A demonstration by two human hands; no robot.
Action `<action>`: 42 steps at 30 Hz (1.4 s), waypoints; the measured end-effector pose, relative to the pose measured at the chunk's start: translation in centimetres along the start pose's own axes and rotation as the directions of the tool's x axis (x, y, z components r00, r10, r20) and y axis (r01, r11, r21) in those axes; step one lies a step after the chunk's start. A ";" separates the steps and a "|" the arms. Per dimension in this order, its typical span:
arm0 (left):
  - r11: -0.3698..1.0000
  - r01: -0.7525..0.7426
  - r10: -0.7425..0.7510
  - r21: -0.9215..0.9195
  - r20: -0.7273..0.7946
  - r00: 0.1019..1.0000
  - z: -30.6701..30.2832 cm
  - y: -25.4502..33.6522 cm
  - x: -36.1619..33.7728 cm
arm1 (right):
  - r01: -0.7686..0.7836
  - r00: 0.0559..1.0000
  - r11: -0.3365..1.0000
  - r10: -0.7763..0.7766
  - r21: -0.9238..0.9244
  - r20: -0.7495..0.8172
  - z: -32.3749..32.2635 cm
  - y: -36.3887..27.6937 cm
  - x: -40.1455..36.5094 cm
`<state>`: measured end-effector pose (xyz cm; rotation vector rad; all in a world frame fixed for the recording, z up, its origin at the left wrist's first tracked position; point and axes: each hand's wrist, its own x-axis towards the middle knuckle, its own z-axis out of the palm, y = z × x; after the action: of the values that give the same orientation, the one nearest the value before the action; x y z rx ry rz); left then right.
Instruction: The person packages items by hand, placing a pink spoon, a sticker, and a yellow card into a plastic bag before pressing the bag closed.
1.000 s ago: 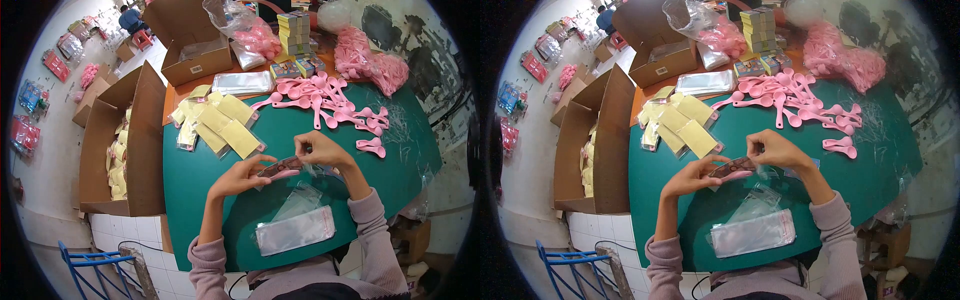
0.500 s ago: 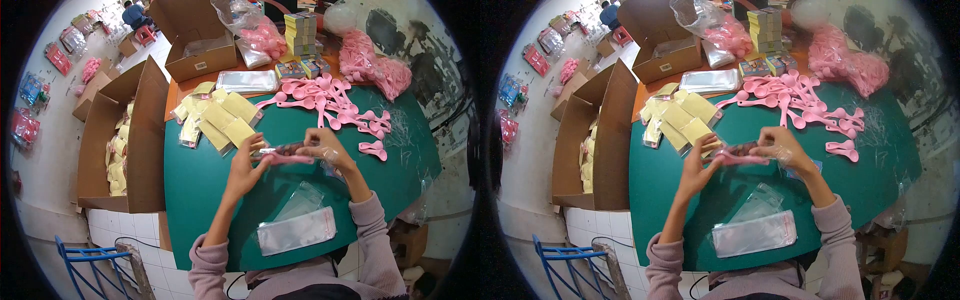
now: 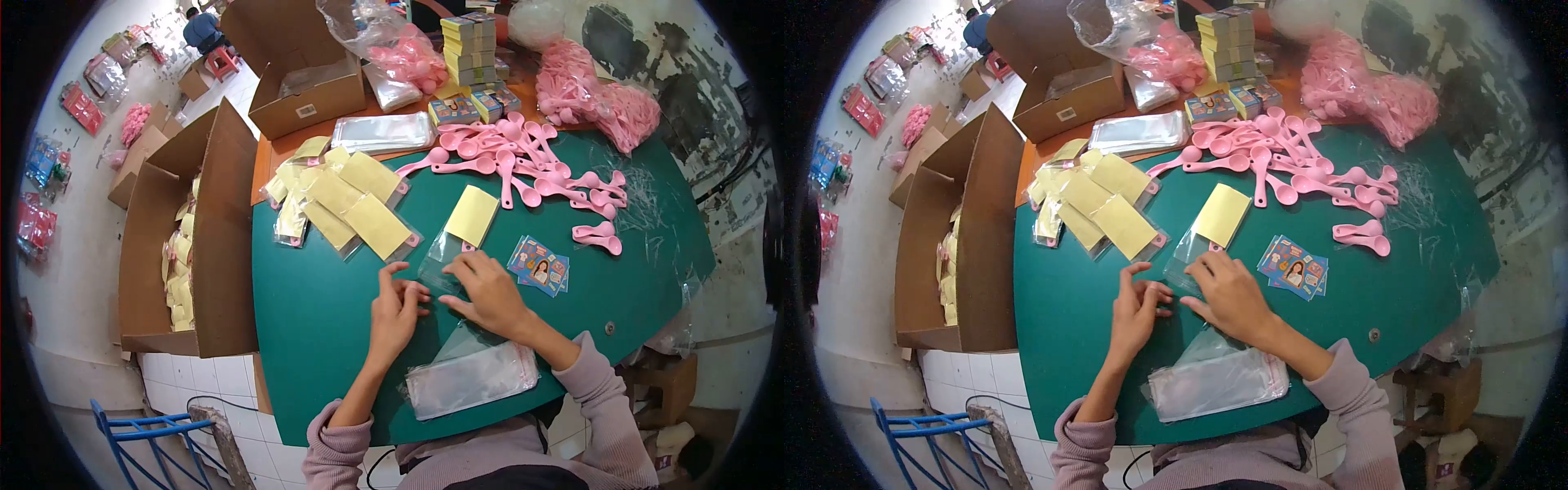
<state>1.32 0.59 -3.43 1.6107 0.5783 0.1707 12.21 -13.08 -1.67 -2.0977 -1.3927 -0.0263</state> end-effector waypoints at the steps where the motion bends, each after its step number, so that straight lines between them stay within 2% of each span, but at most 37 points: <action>1: 0.999 -0.031 0.033 0.019 -0.090 0.995 0.1 -0.1 0.1 | 0.023 0.999 0.999 -0.024 -0.022 -0.044 1.0 0.3 0.1; 2: 0.999 -0.032 0.034 0.021 -0.084 0.996 0.1 -0.4 0.2 | 0.018 0.999 1.000 -0.019 -0.023 -0.048 1.7 0.9 0.0; 4: 0.994 -0.088 0.078 -0.071 -0.136 0.988 0.1 -0.8 0.4 | -0.021 0.992 0.998 0.014 0.052 0.122 2.3 1.8 0.1; 5: 0.994 -0.088 0.078 -0.067 -0.138 0.987 0.1 -0.8 0.5 | -0.018 0.993 0.998 0.012 0.055 0.120 2.0 2.1 0.1; 7: 0.974 -0.020 0.005 -0.224 -0.065 0.998 0.0 -0.8 0.6 | 0.151 0.985 0.975 -0.162 0.161 0.058 0.9 2.3 0.1; 8: 0.974 -0.019 0.003 -0.225 -0.068 0.998 -0.1 -0.6 0.5 | 0.153 0.984 0.975 -0.165 0.163 0.060 0.3 2.1 -0.1; 10: 0.967 0.066 -0.043 -0.247 0.096 0.994 -0.1 -0.1 0.5 | 0.105 0.986 0.953 -0.138 0.285 0.098 -1.0 1.6 -0.4; 11: 0.922 0.157 -0.100 -0.354 0.173 0.980 0.0 -0.1 0.6 | 0.106 0.985 0.953 -0.140 0.285 0.101 -1.6 1.3 -0.5; 12: 0.921 0.156 -0.100 -0.356 0.171 0.980 0.1 -0.2 0.5 | 0.154 0.973 0.958 -0.190 0.242 0.131 -2.1 1.1 -0.5; 14: 0.932 0.184 -0.093 -0.313 0.284 0.954 0.2 -0.1 0.2 | 0.205 0.958 0.958 -0.239 0.200 0.161 -2.3 0.8 -0.6; 16: 0.921 0.198 -0.093 -0.335 0.303 0.948 0.0 0.4 0.1 | 0.059 0.961 0.956 -0.132 0.286 0.243 -2.1 0.3 -0.9; 17: 0.910 0.237 -0.115 -0.341 0.342 0.933 -0.2 0.5 0.1 | 0.060 0.961 0.956 -0.133 0.287 0.243 -1.8 0.0 -1.0; 18: 0.898 0.276 -0.135 -0.344 0.382 0.914 -0.3 0.5 0.1 | 0.072 0.974 0.976 -0.113 0.207 0.194 -1.4 -0.2 -1.2; 19: 0.898 0.276 -0.135 -0.343 0.383 0.914 -0.2 0.4 0.1 | 0.079 0.985 0.989 -0.097 0.124 0.143 -1.0 -0.4 -1.3; 22: 0.885 0.266 -0.108 -0.383 0.386 0.916 0.2 -0.3 0.0 | -0.008 0.995 0.991 -0.005 0.136 0.100 -0.2 -0.8 -1.6; 23: 0.926 0.199 -0.075 -0.320 0.360 0.930 0.3 -0.7 0.0 | -0.009 0.995 0.991 -0.004 0.135 0.099 -0.1 -0.8 -1.6; 24: 0.959 0.130 -0.039 -0.253 0.337 0.941 0.5 -0.9 -0.1 | -0.082 0.991 0.977 0.060 0.194 0.117 -0.1 -0.9 -1.7; 25: 0.959 0.131 -0.039 -0.252 0.339 0.940 0.7 -0.7 -0.1 | -0.155 0.983 0.955 0.123 0.251 0.139 0.0 -0.9 -1.7; 27: 0.988 0.131 -0.102 -0.087 0.278 0.955 0.9 0.0 -0.4 | -0.168 0.976 0.952 0.124 0.256 0.179 0.2 -0.5 -1.9; 28: 0.988 0.131 -0.103 -0.086 0.278 0.955 1.0 0.3 -0.4 | -0.180 0.967 0.948 0.123 0.261 0.221 0.3 -0.3 -2.0; 29: 0.968 0.176 -0.126 -0.177 0.265 0.956 1.0 0.5 -0.3 | -0.179 0.968 0.948 0.122 0.262 0.220 0.3 -0.4 -2.0; 30: 0.939 0.218 -0.150 -0.268 0.252 0.956 1.0 0.7 -0.2 | -0.100 0.981 0.960 0.051 0.261 0.188 0.3 -0.6 -2.1; 31: 0.939 0.218 -0.151 -0.267 0.249 0.957 1.0 0.5 0.0 | -0.021 0.987 0.966 -0.021 0.259 0.158 0.3 -0.8 -2.1; 33: 0.988 0.089 -0.058 -0.126 0.227 0.972 0.9 -0.1 0.1 | 0.032 0.984 0.968 -0.075 0.251 0.164 0.2 -1.5 -2.3; 35: 0.988 0.084 -0.057 -0.131 0.198 0.979 1.2 -0.1 0.0 | 0.083 0.978 0.967 -0.125 0.239 0.167 -0.1 -1.5 -2.4; 37: 0.988 0.082 -0.059 -0.130 0.175 0.983 1.1 -0.2 0.0 | 0.018 0.919 0.902 -0.184 0.430 0.349 -0.9 -0.5 -2.5; 38: 0.983 0.081 -0.058 -0.167 0.139 0.989 1.0 -0.6 0.3 | 0.018 0.919 0.902 -0.184 0.431 0.348 -2.0 -0.1 -2.3; 40: 0.975 0.078 -0.057 -0.206 0.105 0.993 0.8 -0.4 0.5 | -0.226 0.773 0.810 -0.189 0.541 0.606 -5.9 0.7 -1.6; 42: 0.931 0.131 -0.077 -0.342 0.167 0.983 0.7 0.2 0.3 | -0.184 0.831 0.815 -0.170 0.550 0.530 -10.4 4.2 -1.6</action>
<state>1.98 0.09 -3.38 1.2293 0.4840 0.0663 18.23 -20.66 4.26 -1.6213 -1.4567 0.9838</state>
